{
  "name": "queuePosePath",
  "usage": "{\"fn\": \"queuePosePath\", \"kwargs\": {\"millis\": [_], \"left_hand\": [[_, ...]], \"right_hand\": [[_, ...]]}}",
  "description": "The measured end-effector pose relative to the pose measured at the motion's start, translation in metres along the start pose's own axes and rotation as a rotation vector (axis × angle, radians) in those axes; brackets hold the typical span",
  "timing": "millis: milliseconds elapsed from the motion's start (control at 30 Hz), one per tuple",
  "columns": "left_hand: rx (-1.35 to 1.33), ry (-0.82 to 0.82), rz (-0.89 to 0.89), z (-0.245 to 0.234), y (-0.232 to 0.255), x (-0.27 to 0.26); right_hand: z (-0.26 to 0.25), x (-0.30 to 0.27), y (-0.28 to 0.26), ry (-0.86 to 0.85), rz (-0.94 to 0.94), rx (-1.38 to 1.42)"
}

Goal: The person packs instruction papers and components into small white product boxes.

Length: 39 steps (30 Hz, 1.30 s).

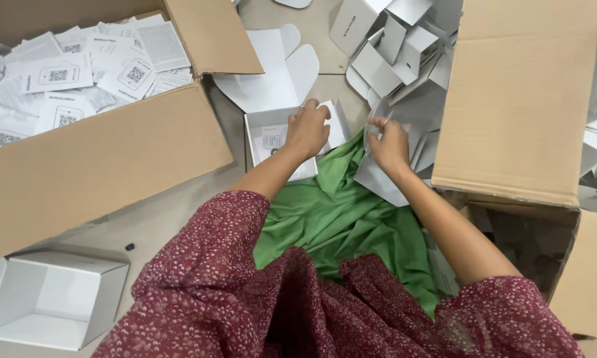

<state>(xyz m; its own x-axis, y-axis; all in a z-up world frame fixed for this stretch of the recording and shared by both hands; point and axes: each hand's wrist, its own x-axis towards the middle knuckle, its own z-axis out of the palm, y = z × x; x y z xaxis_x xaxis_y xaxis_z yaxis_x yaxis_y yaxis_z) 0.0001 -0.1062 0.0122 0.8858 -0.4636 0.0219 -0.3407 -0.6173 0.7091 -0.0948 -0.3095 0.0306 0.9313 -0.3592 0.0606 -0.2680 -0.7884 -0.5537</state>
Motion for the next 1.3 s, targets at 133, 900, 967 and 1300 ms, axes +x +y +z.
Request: {"fn": "queuePosePath", "kwargs": {"millis": [133,900,967,1300], "left_hand": [[0.0,-0.122,0.115,-0.024,0.008,0.008],[-0.169,0.107,0.107,-0.139,-0.072,-0.028],[-0.163,0.055,0.165,-0.113,-0.058,-0.024],[0.176,-0.215,0.274,-0.002,-0.017,0.002]], "right_hand": [[0.01,0.005,-0.063,-0.119,-0.048,0.253],[0.026,0.009,-0.092,-0.173,-0.265,0.094],[0.012,-0.011,-0.067,-0.16,-0.17,-0.011],[-0.032,-0.068,-0.027,-0.146,-0.122,-0.294]]}}
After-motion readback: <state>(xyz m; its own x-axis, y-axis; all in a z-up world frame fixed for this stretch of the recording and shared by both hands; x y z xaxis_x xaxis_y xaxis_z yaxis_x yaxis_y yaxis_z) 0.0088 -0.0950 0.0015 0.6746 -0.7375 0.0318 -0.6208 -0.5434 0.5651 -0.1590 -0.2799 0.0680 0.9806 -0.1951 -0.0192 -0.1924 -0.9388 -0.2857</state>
